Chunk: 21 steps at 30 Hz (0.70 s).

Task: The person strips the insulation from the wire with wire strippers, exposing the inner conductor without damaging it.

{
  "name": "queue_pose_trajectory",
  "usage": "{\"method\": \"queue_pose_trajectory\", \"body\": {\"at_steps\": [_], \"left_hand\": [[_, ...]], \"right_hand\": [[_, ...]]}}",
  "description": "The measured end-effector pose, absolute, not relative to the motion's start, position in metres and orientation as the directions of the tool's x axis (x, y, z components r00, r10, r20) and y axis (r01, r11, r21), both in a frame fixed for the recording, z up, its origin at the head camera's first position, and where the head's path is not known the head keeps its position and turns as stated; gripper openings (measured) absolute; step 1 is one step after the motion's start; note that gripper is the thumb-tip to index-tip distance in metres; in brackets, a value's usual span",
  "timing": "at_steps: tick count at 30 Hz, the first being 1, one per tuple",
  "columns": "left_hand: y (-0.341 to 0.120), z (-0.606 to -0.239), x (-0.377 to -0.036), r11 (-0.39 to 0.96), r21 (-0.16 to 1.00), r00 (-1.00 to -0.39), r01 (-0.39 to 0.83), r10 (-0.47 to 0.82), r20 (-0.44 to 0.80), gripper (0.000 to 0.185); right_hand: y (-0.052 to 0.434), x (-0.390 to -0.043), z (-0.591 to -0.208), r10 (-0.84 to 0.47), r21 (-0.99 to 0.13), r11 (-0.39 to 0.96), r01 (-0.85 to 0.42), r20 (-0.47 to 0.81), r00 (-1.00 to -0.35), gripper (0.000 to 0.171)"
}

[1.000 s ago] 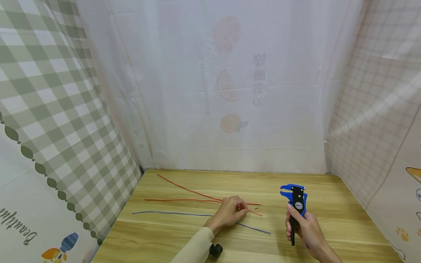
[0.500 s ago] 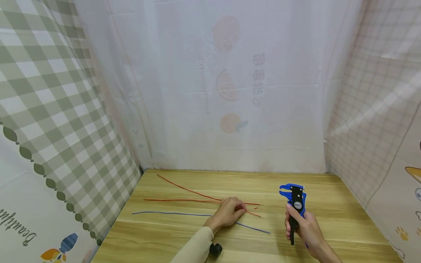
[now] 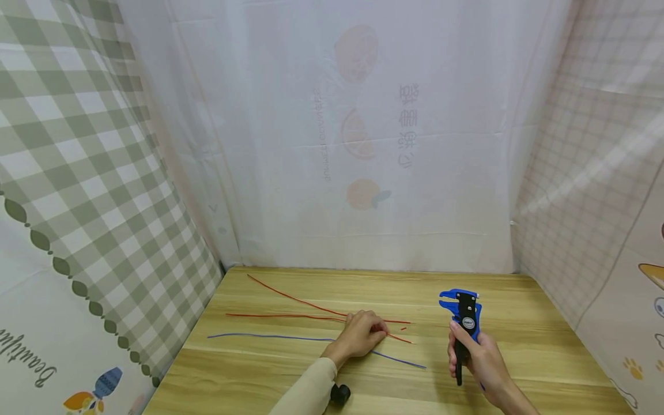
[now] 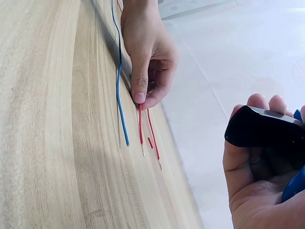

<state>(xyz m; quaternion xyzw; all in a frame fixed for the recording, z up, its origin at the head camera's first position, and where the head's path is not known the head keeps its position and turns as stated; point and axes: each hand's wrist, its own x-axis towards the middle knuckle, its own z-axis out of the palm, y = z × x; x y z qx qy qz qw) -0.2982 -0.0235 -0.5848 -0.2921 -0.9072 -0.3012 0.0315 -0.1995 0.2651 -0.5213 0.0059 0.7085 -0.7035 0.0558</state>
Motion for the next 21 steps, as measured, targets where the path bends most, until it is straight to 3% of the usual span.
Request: {"method": "queue_pose_trajectory", "body": {"at_steps": [14, 21], "left_hand": [[-0.024, -0.583, -0.297, 0.649, 0.533, -0.831, 0.543, 0.508, 0.229, 0.006], [-0.026, -0.585, -0.296, 0.649, 0.526, -0.829, 0.55, 0.499, 0.253, 0.005]], "right_hand": [[0.27, -0.2, -0.523, -0.081, -0.997, 0.022, 0.071, -0.072, -0.994, 0.042], [0.276, -0.202, -0.526, -0.154, -0.999, 0.001, 0.052, -0.052, -0.987, 0.04]]}}
